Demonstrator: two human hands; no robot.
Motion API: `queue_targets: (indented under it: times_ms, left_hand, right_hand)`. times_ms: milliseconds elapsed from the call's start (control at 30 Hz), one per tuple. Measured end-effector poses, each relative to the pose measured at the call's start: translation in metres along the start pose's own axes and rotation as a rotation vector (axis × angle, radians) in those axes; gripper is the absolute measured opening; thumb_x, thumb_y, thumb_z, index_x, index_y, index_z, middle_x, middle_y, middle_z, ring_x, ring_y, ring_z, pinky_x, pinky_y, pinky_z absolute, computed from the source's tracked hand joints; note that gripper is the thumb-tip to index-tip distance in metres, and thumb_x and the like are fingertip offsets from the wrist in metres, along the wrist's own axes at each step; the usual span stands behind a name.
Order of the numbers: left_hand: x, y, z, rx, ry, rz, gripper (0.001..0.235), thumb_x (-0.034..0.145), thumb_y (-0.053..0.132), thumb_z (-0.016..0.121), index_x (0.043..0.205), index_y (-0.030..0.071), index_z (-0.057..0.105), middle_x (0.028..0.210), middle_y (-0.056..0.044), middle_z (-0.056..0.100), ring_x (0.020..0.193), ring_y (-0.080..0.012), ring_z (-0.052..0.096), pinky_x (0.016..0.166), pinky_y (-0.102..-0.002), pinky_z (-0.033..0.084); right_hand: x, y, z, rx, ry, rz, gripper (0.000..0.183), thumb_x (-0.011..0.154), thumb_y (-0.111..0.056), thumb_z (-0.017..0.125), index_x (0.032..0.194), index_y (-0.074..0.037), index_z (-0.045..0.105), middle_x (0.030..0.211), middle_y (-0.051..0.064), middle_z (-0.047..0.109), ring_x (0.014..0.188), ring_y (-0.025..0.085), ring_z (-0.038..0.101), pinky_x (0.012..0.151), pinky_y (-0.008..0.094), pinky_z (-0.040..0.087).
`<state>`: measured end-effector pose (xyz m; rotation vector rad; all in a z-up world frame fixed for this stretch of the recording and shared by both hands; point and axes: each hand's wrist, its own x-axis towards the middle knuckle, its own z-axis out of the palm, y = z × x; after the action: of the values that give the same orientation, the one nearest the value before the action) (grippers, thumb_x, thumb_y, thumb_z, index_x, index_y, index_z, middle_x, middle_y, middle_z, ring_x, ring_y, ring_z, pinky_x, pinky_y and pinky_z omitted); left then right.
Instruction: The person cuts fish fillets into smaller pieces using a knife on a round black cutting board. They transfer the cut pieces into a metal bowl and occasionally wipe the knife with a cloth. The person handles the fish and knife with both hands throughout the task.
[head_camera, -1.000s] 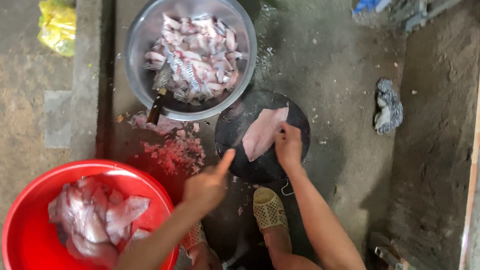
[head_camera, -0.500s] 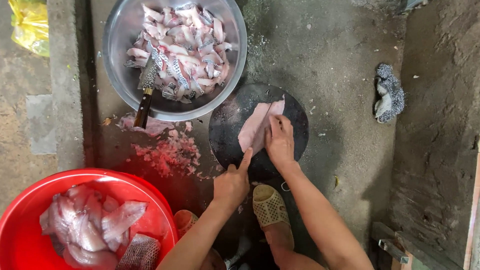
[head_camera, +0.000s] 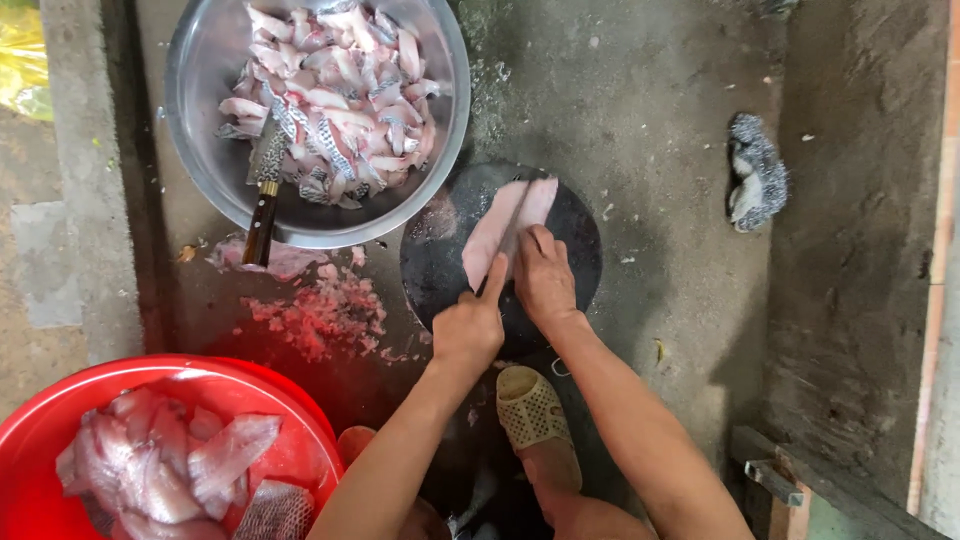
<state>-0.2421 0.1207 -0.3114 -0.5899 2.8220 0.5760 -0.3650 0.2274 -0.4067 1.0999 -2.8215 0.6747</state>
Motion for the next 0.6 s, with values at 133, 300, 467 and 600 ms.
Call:
queue_targets:
  times_ms: [133, 300, 467, 600]
  left_hand:
    - [0.014, 0.001, -0.021, -0.005, -0.116, -0.023, 0.074, 0.097, 0.02, 0.048, 0.166, 0.031, 0.022, 0.079, -0.014, 0.065, 0.066, -0.0363, 0.072, 0.058, -0.049, 0.06]
    - [0.011, 0.004, -0.036, -0.022, -0.233, -0.061, 0.073, 0.1, 0.022, 0.047, 0.167, 0.033, 0.019, 0.079, -0.017, 0.066, 0.068, -0.0373, 0.073, 0.061, -0.049, 0.061]
    - [0.023, 0.009, -0.072, -0.091, -0.352, -0.087, 0.07, 0.101, 0.021, 0.039, 0.166, 0.033, 0.018, 0.088, -0.019, 0.069, 0.08, -0.0402, 0.074, 0.071, -0.05, 0.06]
    - [0.033, 0.018, -0.096, -0.092, -0.485, -0.135, 0.07, 0.101, 0.021, 0.036, 0.166, 0.036, 0.015, 0.096, -0.02, 0.07, 0.095, -0.0417, 0.073, 0.086, -0.05, 0.059]
  right_hand:
    - [0.008, 0.006, -0.019, -0.014, -0.036, 0.045, 0.026, 0.094, -0.017, 0.065, 0.118, -0.01, 0.069, 0.114, 0.003, 0.061, 0.095, 0.026, 0.063, 0.085, 0.035, 0.049]
    - [0.053, 0.024, -0.021, 0.115, 0.115, 0.156, 0.038, 0.097, -0.017, 0.066, 0.133, -0.004, 0.061, 0.128, 0.012, 0.054, 0.112, 0.035, 0.059, 0.092, 0.04, 0.05]
    - [0.081, 0.047, -0.003, 0.081, -0.018, 0.138, 0.031, 0.095, -0.023, 0.067, 0.123, -0.009, 0.063, 0.12, 0.007, 0.054, 0.103, 0.031, 0.06, 0.088, 0.041, 0.046]
    - [0.081, 0.043, -0.004, 0.109, -0.047, 0.16, 0.021, 0.098, -0.023, 0.061, 0.115, -0.01, 0.061, 0.114, 0.007, 0.053, 0.094, 0.032, 0.058, 0.086, 0.039, 0.045]
